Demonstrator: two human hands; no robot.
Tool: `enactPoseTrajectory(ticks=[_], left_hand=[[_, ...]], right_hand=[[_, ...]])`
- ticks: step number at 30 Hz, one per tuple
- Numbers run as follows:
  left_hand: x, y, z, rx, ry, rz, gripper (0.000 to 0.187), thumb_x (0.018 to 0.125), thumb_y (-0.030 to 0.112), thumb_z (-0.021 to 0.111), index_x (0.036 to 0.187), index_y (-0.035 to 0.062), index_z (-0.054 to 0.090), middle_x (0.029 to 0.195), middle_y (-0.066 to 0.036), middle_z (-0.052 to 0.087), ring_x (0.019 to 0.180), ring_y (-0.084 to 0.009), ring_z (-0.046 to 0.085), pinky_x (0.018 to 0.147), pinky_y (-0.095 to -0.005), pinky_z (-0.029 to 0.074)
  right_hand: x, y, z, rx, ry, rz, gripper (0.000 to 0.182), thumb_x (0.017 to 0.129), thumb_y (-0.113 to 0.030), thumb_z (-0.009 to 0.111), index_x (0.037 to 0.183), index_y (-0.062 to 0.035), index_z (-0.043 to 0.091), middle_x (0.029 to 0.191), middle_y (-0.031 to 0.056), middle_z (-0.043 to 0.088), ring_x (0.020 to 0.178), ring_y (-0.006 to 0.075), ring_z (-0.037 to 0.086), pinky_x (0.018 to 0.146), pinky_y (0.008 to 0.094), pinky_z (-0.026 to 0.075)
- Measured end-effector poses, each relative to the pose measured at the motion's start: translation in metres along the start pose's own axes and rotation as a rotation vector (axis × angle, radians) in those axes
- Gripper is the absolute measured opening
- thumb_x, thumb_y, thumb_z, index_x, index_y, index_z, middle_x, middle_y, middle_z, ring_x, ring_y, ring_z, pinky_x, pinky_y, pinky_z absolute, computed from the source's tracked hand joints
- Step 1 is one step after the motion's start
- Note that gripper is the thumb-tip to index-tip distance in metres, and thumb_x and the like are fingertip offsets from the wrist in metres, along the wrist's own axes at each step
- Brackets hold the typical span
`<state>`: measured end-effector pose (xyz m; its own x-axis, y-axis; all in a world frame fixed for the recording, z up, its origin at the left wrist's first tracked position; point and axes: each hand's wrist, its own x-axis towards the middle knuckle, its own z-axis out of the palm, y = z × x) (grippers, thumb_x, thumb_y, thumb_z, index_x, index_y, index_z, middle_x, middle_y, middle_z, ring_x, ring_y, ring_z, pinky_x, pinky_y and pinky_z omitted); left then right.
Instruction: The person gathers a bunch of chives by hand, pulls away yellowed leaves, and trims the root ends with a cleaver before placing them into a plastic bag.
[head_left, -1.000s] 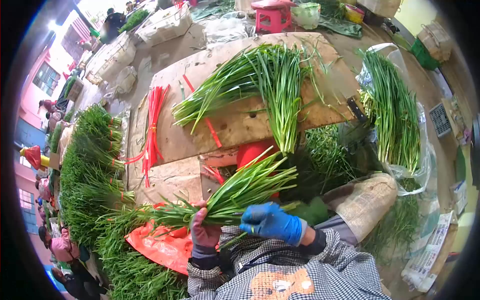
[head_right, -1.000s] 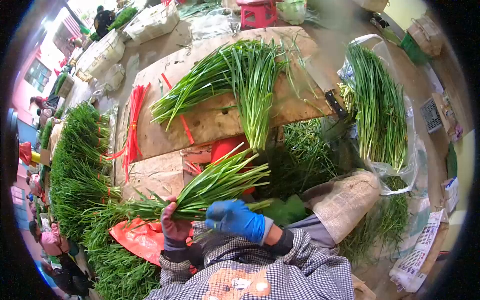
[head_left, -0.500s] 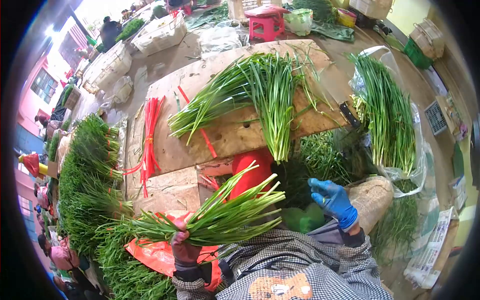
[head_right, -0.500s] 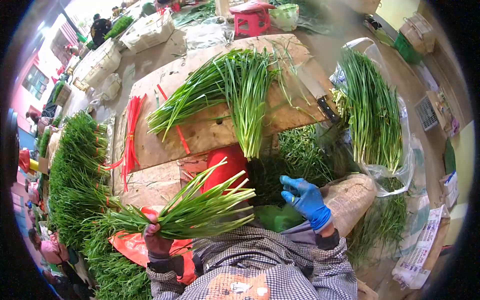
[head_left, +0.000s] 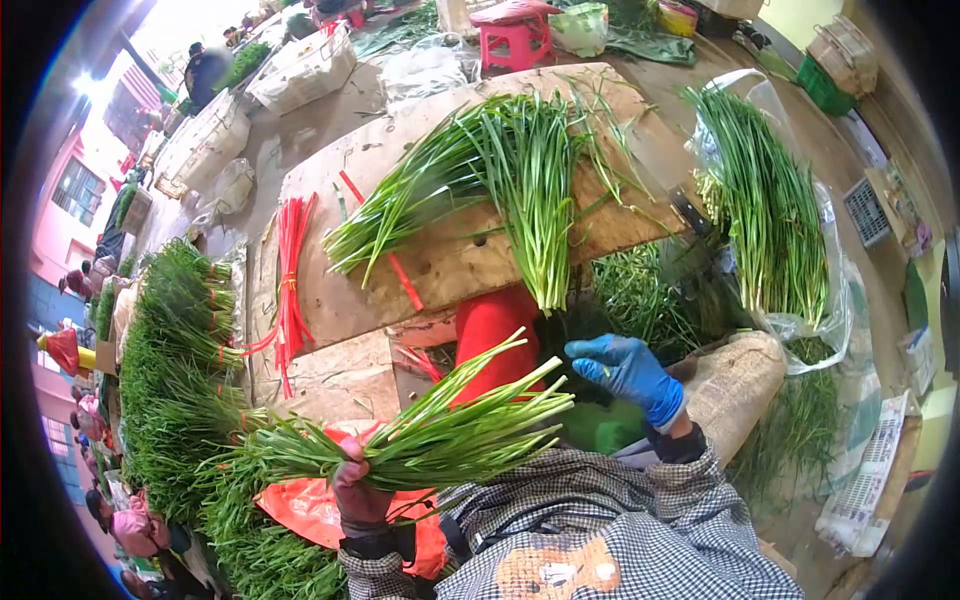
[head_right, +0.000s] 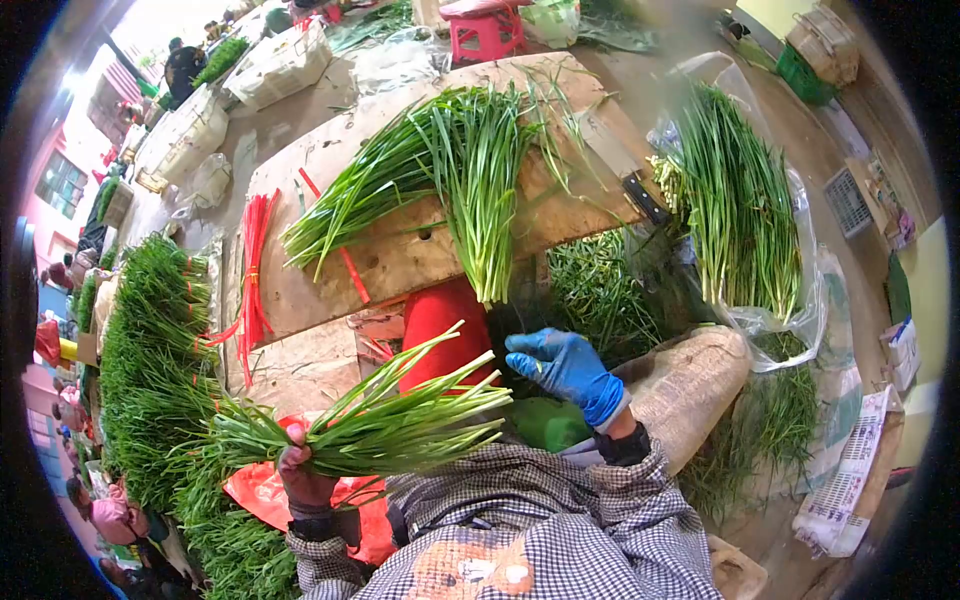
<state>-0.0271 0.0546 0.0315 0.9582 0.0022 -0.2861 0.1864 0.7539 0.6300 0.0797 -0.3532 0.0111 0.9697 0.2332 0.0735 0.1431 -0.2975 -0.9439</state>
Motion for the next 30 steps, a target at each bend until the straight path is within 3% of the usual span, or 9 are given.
enactPoseTrajectory(ticks=[6,10,13,14,17,22,24,26,30], left_hand=[[0.004,-0.002,0.002,-0.054,-0.038,-0.032,0.02,0.075,0.009,0.051,0.095,0.0097,0.052,0.115,-0.018,0.06,0.108,-0.0381,0.057,0.098,-0.0539,0.044],[0.004,-0.006,-0.016,-0.049,-0.055,-0.025,0.02,0.076,0.01,0.051,0.096,0.0101,0.052,0.112,-0.015,0.059,0.109,-0.0343,0.056,0.101,-0.0515,0.042],[0.002,-0.009,-0.004,0.067,-0.043,-0.041,0.02,0.077,0.012,0.051,0.097,0.0102,0.052,0.113,-0.013,0.059,0.11,-0.0333,0.056,0.102,-0.0516,0.041],[0.005,-0.01,0.005,0.024,-0.147,-0.032,0.022,0.077,0.012,0.052,0.099,0.0098,0.053,0.116,-0.014,0.059,0.111,-0.0338,0.055,0.101,-0.0514,0.042],[0.003,-0.014,0.005,-0.004,0.04,-0.033,0.027,0.074,0.011,0.055,0.101,0.0097,0.055,0.122,-0.018,0.058,0.114,-0.038,0.055,0.1,-0.054,0.043],[0.006,0.0,0.012,0.016,-0.11,-0.015,0.034,0.071,0.009,0.055,0.105,0.0108,0.058,0.128,-0.023,0.056,0.118,-0.0428,0.053,0.101,-0.0588,0.042],[0.003,0.005,0.004,0.04,-0.081,0.025,0.036,0.071,0.01,0.055,0.106,0.0117,0.06,0.126,-0.025,0.056,0.119,-0.0427,0.052,0.101,-0.0602,0.041],[0.002,0.007,0.004,0.077,-0.062,0.035,0.034,0.072,0.011,0.056,0.106,0.0107,0.059,0.126,-0.025,0.056,0.119,-0.0424,0.052,0.102,-0.0601,0.041],[0.002,0.016,0.016,0.39,-0.017,-0.014,0.037,0.079,0.019,0.06,0.113,0.0055,0.056,0.128,-0.019,0.055,0.119,-0.0342,0.053,0.107,-0.0487,0.038]], right_hand=[[-0.02,0.009,0.036,0.462,-0.282,0.342,0.019,0.088,-0.016,0.071,0.102,-0.0025,0.072,0.09,0.0052,0.071,0.085,0.0095,0.062,0.079,0.027,0.05],[-0.021,0.011,0.037,0.245,-0.2,0.256,0.014,0.088,-0.015,0.07,0.095,-0.0021,0.072,0.09,0.0052,0.071,0.085,0.0084,0.061,0.079,0.0267,0.049],[-0.022,0.016,0.036,0.148,-0.033,0.051,0.013,0.089,-0.015,0.067,0.093,-0.0027,0.07,0.081,0.0077,0.067,0.073,0.0147,0.061,0.069,0.0296,0.048],[-0.023,0.016,0.036,0.044,0.007,0.027,0.01,0.086,-0.012,0.067,0.089,-0.0025,0.067,0.078,0.0149,0.063,0.07,0.0282,0.063,0.065,0.0342,0.048],[-0.027,0.025,0.031,-0.051,0.134,0.025,0.01,0.087,-0.013,0.066,0.087,-0.002,0.066,0.077,0.0155,0.061,0.07,0.0295,0.062,0.064,0.0351,0.048],[-0.032,0.032,-0.014,0.354,0.321,0.243,0.021,0.097,-0.018,0.059,0.087,-0.001,0.065,0.082,0.0082,0.071,0.069,0.0122,0.066,0.065,0.0271,0.055],[-0.046,0.045,-0.046,0.051,0.387,0.244,0.019,0.094,-0.018,0.063,0.083,-0.0031,0.066,0.078,0.0087,0.07,0.068,0.014,0.066,0.062,0.0282,0.053],[-0.06,0.07,-0.082,-0.279,0.456,0.307,0.015,0.084,-0.017,0.069,0.078,-0.004,0.067,0.074,0.0127,0.064,0.073,0.0278,0.065,0.066,0.0367,0.049],[-0.078,0.059,-0.121,-0.66,0.412,0.382,0.025,0.081,-0.017,0.07,0.104,-0.0078,0.07,0.097,0.0147,0.068,0.088,0.0318,0.065,0.08,0.0381,0.052]])
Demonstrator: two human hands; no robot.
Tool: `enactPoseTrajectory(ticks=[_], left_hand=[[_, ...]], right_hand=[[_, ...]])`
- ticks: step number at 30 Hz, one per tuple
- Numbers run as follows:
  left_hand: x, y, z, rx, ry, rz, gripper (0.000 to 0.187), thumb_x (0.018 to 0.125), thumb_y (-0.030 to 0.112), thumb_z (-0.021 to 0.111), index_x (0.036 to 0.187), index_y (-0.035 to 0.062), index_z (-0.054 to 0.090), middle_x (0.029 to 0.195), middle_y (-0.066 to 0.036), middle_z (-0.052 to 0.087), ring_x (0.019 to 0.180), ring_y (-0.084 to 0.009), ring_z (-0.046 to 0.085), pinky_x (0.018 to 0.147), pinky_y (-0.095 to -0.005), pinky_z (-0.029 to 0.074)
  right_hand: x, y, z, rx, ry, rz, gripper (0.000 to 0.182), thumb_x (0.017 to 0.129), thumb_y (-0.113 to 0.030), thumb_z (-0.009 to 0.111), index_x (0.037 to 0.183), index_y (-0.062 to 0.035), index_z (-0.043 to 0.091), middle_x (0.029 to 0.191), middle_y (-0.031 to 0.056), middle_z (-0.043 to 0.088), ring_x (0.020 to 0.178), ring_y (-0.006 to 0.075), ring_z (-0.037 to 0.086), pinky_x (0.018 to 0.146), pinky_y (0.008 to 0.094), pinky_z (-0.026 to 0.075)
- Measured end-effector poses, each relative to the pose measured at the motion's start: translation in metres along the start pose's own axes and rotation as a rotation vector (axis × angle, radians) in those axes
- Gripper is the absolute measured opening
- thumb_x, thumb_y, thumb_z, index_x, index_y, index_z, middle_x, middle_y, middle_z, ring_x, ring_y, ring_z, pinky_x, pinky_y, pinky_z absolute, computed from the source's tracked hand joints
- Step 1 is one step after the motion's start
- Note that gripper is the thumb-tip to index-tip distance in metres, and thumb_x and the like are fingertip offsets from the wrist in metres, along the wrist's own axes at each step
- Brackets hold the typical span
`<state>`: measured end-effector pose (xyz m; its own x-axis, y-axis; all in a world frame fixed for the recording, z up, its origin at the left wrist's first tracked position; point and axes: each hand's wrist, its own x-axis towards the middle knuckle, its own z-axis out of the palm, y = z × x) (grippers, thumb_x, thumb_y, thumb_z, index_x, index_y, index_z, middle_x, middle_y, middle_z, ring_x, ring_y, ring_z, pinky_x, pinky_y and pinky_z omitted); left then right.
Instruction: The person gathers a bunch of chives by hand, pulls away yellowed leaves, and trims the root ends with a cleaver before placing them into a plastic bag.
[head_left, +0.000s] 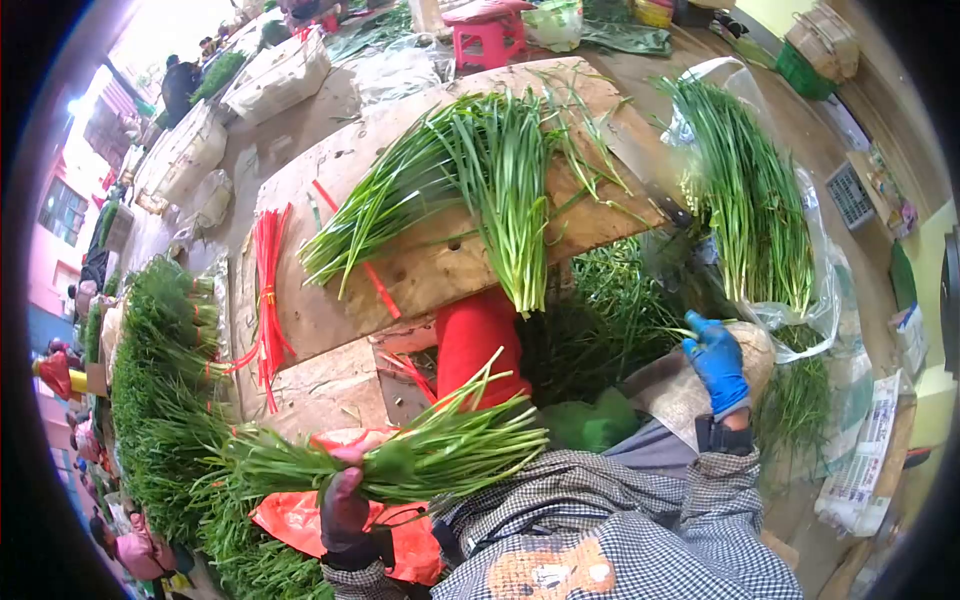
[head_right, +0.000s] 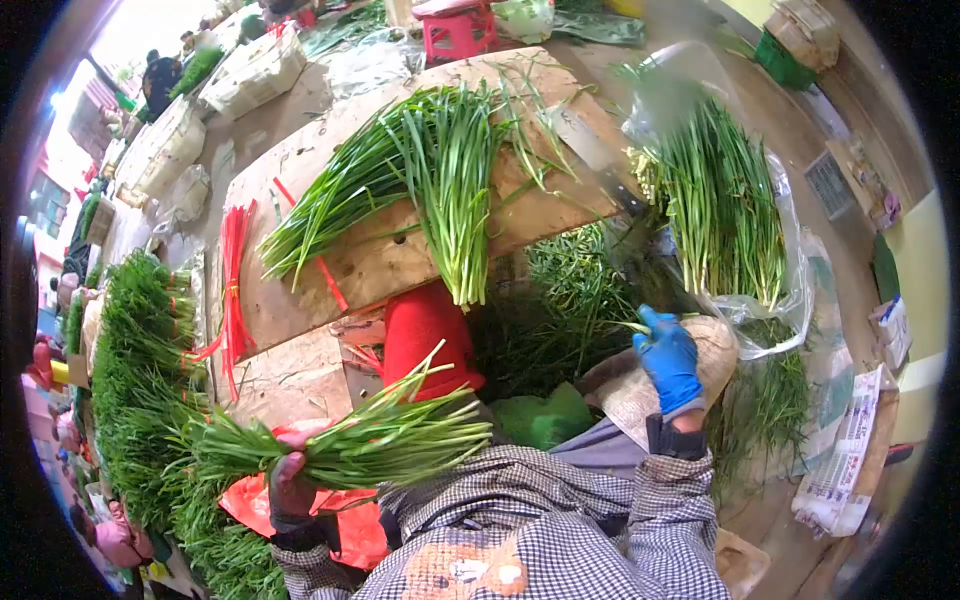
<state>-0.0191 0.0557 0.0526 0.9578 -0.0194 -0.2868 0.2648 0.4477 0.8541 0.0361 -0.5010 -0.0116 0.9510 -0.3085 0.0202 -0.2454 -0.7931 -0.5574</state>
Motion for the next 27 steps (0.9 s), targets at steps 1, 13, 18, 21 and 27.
enactPoseTrajectory(ticks=[1,13,18,21,27], left_hand=[[0.001,0.006,0.008,0.218,0.025,-0.056,0.037,0.08,0.021,0.063,0.114,0.007,0.055,0.129,-0.017,0.053,0.119,-0.0322,0.052,0.107,-0.046,0.038],[0.033,0.037,0.118,-0.152,-0.065,0.254,0.044,0.085,0.011,0.059,0.127,-0.0017,0.052,0.141,-0.021,0.046,0.127,-0.0322,0.049,0.111,-0.0477,0.033],[0.05,0.048,0.167,-0.104,-0.16,0.265,0.061,0.087,0.023,0.063,0.141,0.0025,0.041,0.144,-0.017,0.043,0.134,-0.0289,0.042,0.113,-0.0471,0.029],[0.049,0.072,0.192,-0.076,-0.269,0.29,0.077,0.083,0.033,0.068,0.145,0.0013,0.035,0.146,-0.019,0.041,0.134,-0.0312,0.041,0.113,-0.0474,0.028],[0.045,0.097,0.166,0.111,-0.089,0.576,0.074,0.085,0.03,0.061,0.144,-0.0056,0.033,0.141,-0.019,0.046,0.129,-0.0288,0.048,0.109,-0.0417,0.037]], right_hand=[[0.001,-0.008,-0.007,-0.024,0.023,-0.052,0.037,0.08,-0.017,0.071,0.116,-0.0091,0.065,0.106,0.0156,0.066,0.096,0.0319,0.064,0.086,0.0378,0.051],[-0.038,-0.295,0.065,0.555,-0.449,-1.009,0.103,0.068,-0.034,0.083,0.146,0.0057,0.028,0.129,0.0272,0.054,0.12,0.0379,0.054,0.101,0.0387,0.045],[-0.026,-0.296,0.063,0.632,-0.282,-0.841,0.084,0.07,-0.011,0.08,0.141,0.0024,0.039,0.093,0.018,0.066,0.077,0.0281,0.066,0.069,0.0375,0.053],[0.007,-0.24,0.06,0.936,-0.467,-0.304,0.045,0.083,-0.006,0.068,0.126,0.0013,0.058,0.11,0.0134,0.069,0.071,0.0175,0.068,0.065,0.0311,0.055],[0.04,-0.202,-0.007,1.424,-0.013,-0.123,0.042,0.083,-0.007,0.067,0.123,0.0033,0.057,0.094,0.0125,0.071,0.06,0.0147,0.062,0.057,0.0265,0.053]])
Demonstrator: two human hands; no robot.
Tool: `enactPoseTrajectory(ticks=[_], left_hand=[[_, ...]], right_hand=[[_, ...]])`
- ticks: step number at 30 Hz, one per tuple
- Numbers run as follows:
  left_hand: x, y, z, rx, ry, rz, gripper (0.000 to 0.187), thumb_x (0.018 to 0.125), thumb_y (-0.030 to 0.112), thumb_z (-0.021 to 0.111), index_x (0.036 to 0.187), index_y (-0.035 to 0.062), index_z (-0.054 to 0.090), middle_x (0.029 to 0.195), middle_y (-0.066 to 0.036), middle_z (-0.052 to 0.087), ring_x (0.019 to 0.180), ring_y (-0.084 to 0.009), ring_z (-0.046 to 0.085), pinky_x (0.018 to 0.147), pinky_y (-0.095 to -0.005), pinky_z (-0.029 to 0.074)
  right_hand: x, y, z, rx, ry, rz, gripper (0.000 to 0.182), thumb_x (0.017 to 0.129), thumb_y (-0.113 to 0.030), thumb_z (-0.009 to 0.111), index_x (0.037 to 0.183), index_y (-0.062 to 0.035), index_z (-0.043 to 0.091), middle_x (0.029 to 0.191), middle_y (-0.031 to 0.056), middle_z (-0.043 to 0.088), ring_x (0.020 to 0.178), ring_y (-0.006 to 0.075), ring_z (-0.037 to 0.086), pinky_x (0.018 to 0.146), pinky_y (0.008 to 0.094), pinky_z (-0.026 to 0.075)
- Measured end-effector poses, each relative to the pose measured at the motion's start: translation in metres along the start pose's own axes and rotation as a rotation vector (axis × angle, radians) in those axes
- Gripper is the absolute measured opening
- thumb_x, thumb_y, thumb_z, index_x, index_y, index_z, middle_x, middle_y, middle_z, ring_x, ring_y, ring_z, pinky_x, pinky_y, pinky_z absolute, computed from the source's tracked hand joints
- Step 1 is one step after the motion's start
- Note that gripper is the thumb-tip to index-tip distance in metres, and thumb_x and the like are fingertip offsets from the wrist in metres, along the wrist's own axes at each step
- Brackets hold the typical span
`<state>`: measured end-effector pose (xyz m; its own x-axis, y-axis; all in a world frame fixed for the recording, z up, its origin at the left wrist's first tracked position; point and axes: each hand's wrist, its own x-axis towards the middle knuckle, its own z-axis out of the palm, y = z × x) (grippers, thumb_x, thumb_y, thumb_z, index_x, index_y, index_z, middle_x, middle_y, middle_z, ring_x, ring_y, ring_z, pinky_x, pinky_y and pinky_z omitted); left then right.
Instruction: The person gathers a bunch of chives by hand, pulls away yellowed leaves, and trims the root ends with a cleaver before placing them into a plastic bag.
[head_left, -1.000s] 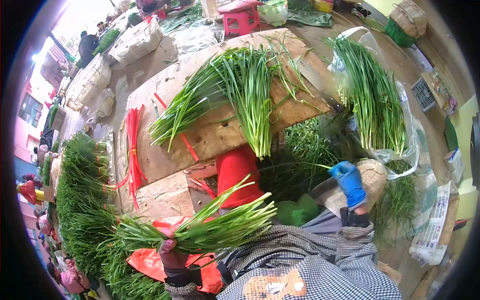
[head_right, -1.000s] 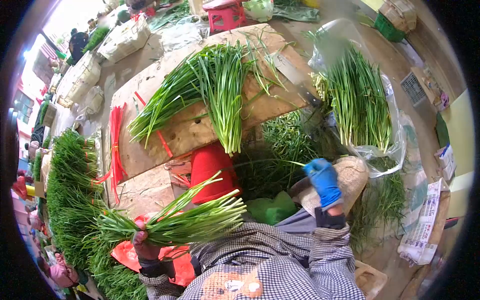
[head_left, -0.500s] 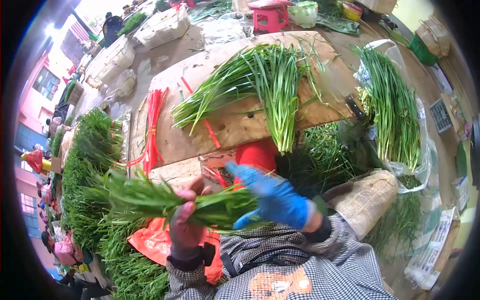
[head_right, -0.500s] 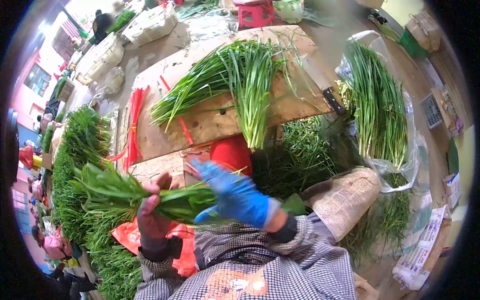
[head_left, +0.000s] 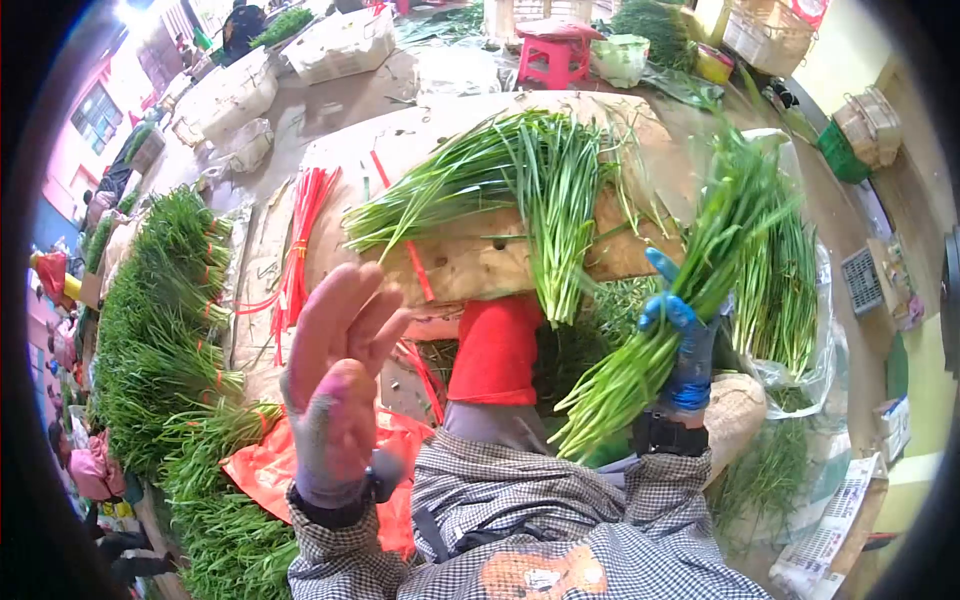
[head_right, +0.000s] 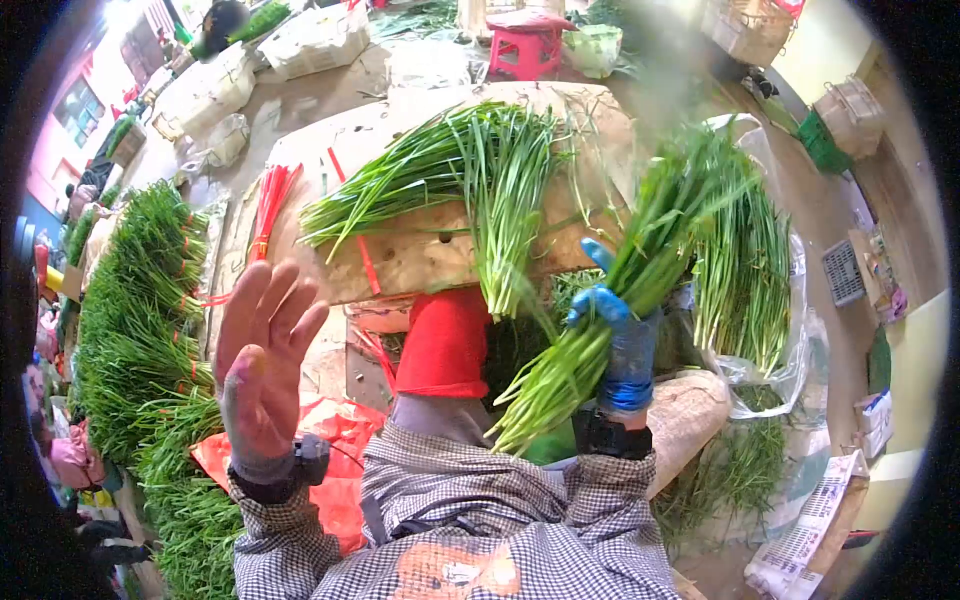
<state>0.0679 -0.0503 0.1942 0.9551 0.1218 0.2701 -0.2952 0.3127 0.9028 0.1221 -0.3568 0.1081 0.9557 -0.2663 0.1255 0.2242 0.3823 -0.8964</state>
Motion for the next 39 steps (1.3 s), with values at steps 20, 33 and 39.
enactPoseTrajectory(ticks=[20,33,39], left_hand=[[-0.069,-0.18,0.027,-0.5,-0.345,-1.203,0.044,0.088,0.023,0.07,0.124,0.0038,0.053,0.09,-0.006,0.067,0.074,-0.0122,0.061,0.067,-0.0272,0.051],[-0.067,-0.181,0.032,-0.417,-0.277,-1.275,0.039,0.089,0.022,0.067,0.121,0.0069,0.051,0.091,-0.002,0.06,0.074,-0.0095,0.056,0.078,-0.0335,0.055],[-0.067,-0.176,0.041,-0.27,-0.37,-1.219,0.026,0.085,0.012,0.072,0.105,0.0067,0.056,0.085,-0.003,0.058,0.074,-0.0147,0.057,0.074,-0.036,0.056]], right_hand=[[0.026,0.05,-0.019,-0.928,-0.26,-0.128,0.055,0.094,-0.048,0.058,0.122,-0.0014,0.062,0.09,0.0111,0.07,0.077,0.0166,0.065,0.069,0.0309,0.051],[-0.061,0.044,-0.037,-0.638,-0.393,0.433,0.034,0.088,-0.032,0.071,0.102,-0.0017,0.069,0.085,0.0083,0.071,0.076,0.0127,0.065,0.068,0.0297,0.052],[-0.074,0.084,-0.036,-0.495,-0.338,0.323,0.036,0.084,-0.031,0.076,0.103,-0.0007,0.069,0.084,0.0074,0.071,0.077,0.0096,0.062,0.07,0.0311,0.051]])
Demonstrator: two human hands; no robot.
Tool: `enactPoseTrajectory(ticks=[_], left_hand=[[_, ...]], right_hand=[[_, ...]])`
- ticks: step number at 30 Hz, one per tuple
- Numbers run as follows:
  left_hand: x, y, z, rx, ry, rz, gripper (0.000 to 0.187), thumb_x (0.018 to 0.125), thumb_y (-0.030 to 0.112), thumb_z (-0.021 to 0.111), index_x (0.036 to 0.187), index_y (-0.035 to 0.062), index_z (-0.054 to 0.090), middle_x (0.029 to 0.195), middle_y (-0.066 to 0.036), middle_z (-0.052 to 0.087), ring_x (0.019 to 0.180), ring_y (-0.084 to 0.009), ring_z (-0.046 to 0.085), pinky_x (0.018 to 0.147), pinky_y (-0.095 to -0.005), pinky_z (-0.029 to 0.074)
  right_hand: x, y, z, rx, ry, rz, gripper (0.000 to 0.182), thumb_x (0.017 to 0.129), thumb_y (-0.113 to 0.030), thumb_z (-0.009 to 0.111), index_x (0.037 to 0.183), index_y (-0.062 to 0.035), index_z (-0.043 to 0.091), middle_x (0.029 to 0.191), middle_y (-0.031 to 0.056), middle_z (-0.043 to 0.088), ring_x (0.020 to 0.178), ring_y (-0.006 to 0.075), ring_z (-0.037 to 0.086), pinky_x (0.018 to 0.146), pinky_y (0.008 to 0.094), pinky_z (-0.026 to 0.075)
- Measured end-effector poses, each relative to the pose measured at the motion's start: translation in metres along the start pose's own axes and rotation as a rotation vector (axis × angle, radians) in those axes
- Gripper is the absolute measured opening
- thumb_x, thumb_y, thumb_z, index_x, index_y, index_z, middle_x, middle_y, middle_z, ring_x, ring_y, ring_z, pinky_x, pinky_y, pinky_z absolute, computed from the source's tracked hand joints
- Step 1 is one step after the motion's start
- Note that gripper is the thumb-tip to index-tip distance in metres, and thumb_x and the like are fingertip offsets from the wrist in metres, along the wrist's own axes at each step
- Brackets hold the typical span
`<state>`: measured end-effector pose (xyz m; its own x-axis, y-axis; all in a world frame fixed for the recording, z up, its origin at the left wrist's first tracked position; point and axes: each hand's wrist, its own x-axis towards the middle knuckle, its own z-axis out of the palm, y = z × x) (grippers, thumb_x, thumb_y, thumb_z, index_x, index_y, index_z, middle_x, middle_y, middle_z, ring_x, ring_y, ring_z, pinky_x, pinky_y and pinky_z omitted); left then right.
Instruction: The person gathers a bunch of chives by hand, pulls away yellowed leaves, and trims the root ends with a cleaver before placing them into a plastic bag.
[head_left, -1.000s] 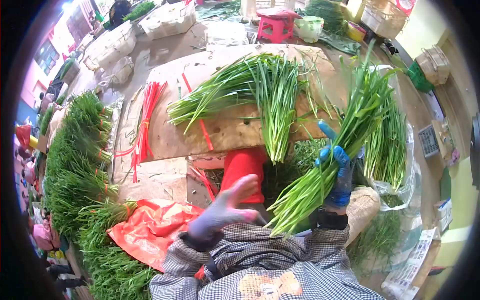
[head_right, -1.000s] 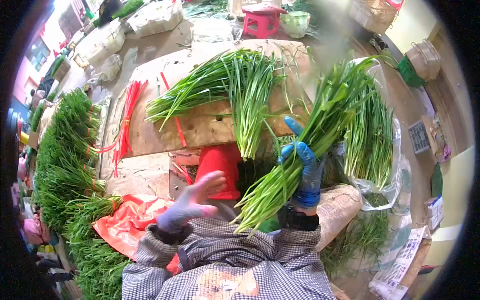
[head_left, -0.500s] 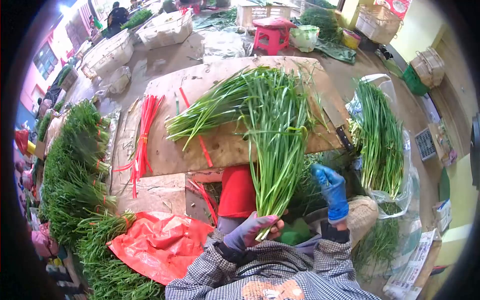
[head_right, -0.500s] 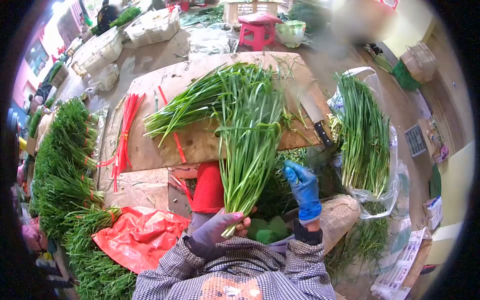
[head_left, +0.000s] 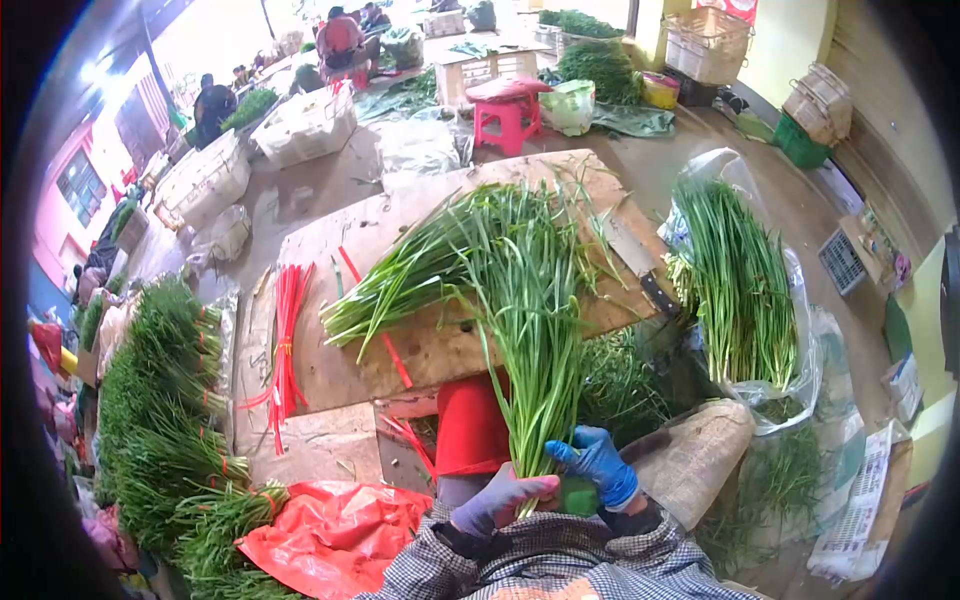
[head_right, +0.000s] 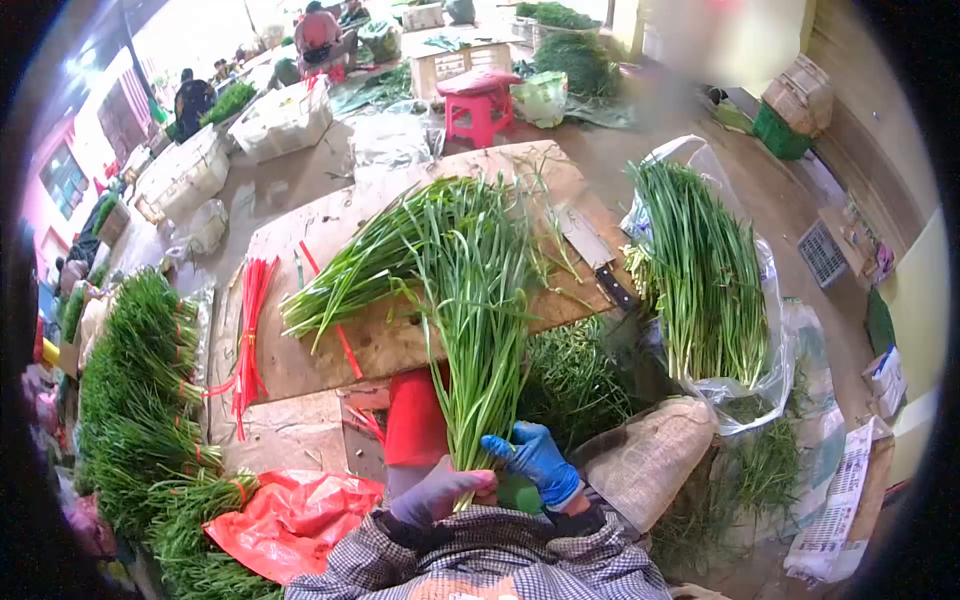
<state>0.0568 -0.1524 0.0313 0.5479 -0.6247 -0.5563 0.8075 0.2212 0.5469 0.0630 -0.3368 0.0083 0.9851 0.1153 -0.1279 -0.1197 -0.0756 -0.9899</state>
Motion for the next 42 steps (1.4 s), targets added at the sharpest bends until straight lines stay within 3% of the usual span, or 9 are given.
enactPoseTrajectory(ticks=[6,8,13,23,25,27,33,36,42], left_hand=[[0.002,-0.006,0.002,-0.074,-0.052,-0.044,0.042,0.085,0.011,0.069,0.121,0.0045,0.049,0.089,-0.011,0.063,0.065,-0.0116,0.055,0.055,-0.0247,0.048],[-0.004,-0.008,-0.002,-0.063,-0.074,-0.03,0.041,0.085,0.009,0.068,0.122,0.0044,0.049,0.088,-0.011,0.062,0.061,-0.0101,0.052,0.051,-0.0227,0.044],[-0.023,-0.006,-0.01,-0.191,-0.109,-0.03,0.05,0.091,0.012,0.063,0.136,0.0037,0.044,0.087,-0.008,0.062,0.053,-0.0049,0.043,0.047,-0.0193,0.035],[-0.023,-0.003,-0.013,-0.185,-0.09,0.018,0.062,0.087,0.014,0.068,0.141,0.0034,0.04,0.082,-0.009,0.056,0.051,-0.0063,0.039,0.045,-0.02,0.032],[-0.022,0.001,-0.007,-0.19,-0.102,0.001,0.062,0.086,0.014,0.068,0.14,0.0031,0.04,0.081,-0.009,0.056,0.051,-0.0066,0.039,0.045,-0.0202,0.032],[-0.027,0.009,0.005,-0.09,-0.068,0.035,0.063,0.085,0.012,0.069,0.141,0.0032,0.039,0.078,-0.008,0.056,0.051,-0.0074,0.041,0.045,-0.0202,0.032],[-0.004,-0.006,-0.005,-0.159,0.033,0.056,0.057,0.087,0.012,0.067,0.139,0.0051,0.042,0.078,-0.007,0.058,0.052,-0.0077,0.043,0.045,-0.021,0.034],[0.002,-0.013,-0.008,-0.142,0.001,0.066,0.054,0.089,0.012,0.065,0.138,0.0062,0.043,0.08,-0.006,0.058,0.054,-0.0074,0.044,0.047,-0.0206,0.035],[0.008,-0.022,-0.01,-0.059,0.045,0.089,0.037,0.088,0.02,0.069,0.117,0.0078,0.049,0.078,-0.005,0.057,0.054,-0.0097,0.044,0.047,-0.0236,0.036]], right_hand=[[-0.005,0.005,-0.011,-0.06,0.063,-0.025,0.02,0.087,-0.021,0.073,0.09,-0.0013,0.071,0.074,0.0035,0.068,0.066,0.0058,0.057,0.058,0.0255,0.047],[-0.009,-0.006,-0.017,0.189,0.098,0.203,0.014,0.087,-0.016,0.071,0.089,-0.0025,0.071,0.076,0.0038,0.069,0.061,0.0048,0.056,0.053,0.0227,0.046],[0.003,-0.019,-0.048,0.383,0.249,-0.011,0.011,0.09,-0.01,0.063,0.096,-0.0033,0.069,0.084,0.0044,0.072,0.061,0.0074,0.061,0.052,0.021,0.047],[0.002,0.013,-0.153,-0.297,0.739,-0.252,0.042,0.088,-0.012,0.07,0.128,-0.0027,0.059,0.097,0.0051,0.07,0.08,0.0098,0.063,0.071,0.0229,0.052],[-0.002,0.004,-0.143,-0.484,0.691,-0.263,0.038,0.086,-0.013,0.072,0.122,-0.0044,0.063,0.095,0.0043,0.07,0.077,0.0097,0.063,0.07,0.0241,0.052],[-0.004,-0.018,-0.118,-0.06,0.593,-0.166,0.019,0.087,-0.01,0.07,0.104,-0.0021,0.069,0.091,0.0066,0.072,0.073,0.009,0.064,0.065,0.0252,0.052],[0.008,-0.044,-0.049,0.304,0.181,-0.029,0.015,0.089,-0.014,0.07,0.094,-0.0003,0.067,0.084,0.0059,0.072,0.067,0.0065,0.062,0.059,0.0204,0.049],[0.025,-0.025,-0.024,0.221,0.078,-0.066,0.02,0.088,-0.02,0.072,0.085,-0.0011,0.067,0.08,0.0035,0.071,0.064,0.0065,0.06,0.058,0.0211,0.048],[0.041,-0.018,-0.01,-0.426,0.17,-0.136,0.04,0.079,-0.043,0.076,0.08,-0.004,0.067,0.071,0.0128,0.063,0.062,0.0249,0.061,0.059,0.0356,0.049]])
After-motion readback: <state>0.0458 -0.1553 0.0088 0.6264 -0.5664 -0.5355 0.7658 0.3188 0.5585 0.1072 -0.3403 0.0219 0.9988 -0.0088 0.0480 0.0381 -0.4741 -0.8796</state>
